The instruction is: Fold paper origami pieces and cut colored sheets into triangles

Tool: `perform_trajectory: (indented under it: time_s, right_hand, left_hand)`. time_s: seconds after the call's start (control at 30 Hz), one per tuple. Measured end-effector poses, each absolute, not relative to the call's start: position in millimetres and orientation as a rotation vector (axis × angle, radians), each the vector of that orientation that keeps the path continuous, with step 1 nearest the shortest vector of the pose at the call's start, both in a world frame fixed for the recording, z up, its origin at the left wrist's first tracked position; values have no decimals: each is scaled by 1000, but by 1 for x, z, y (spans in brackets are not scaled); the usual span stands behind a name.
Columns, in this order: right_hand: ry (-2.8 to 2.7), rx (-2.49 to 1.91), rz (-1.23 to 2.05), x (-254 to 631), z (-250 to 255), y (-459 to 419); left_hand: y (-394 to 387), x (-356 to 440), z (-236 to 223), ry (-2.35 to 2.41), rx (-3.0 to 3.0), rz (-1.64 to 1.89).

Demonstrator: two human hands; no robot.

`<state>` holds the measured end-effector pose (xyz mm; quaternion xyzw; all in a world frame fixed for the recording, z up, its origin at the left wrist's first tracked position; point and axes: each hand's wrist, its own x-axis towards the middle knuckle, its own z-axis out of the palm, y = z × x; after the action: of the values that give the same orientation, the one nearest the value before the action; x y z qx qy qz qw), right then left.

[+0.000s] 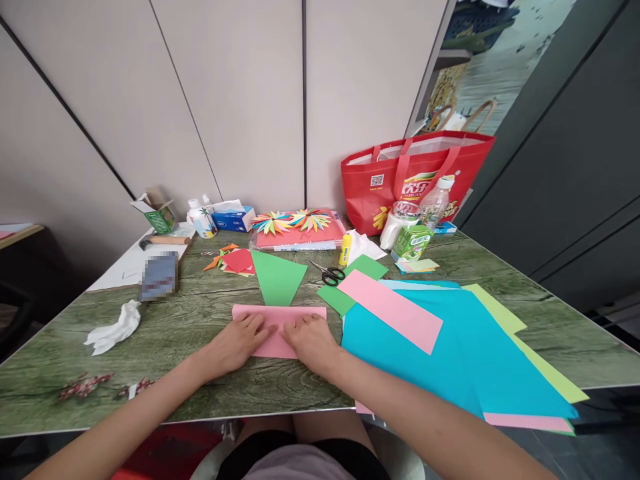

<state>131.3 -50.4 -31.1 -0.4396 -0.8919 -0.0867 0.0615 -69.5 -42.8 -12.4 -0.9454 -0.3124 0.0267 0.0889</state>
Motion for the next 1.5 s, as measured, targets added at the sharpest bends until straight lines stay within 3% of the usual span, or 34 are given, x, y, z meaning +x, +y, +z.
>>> perform_trajectory:
  time_s: [0.27, 0.57, 1.5]
  right_hand:
    - [-2513, -1104, -133, 125, -44, -41]
    - [-2623, -1049, 130, 130, -48, -36]
    - [-2473, -1633, -181, 164, -46, -66]
  left_hand:
    - [-35, -75, -18, -947, -2971, -171]
    - [-26, -81, -28, -992, -3002, -136]
    - [-45, -96, -21, -1515, -2570, 68]
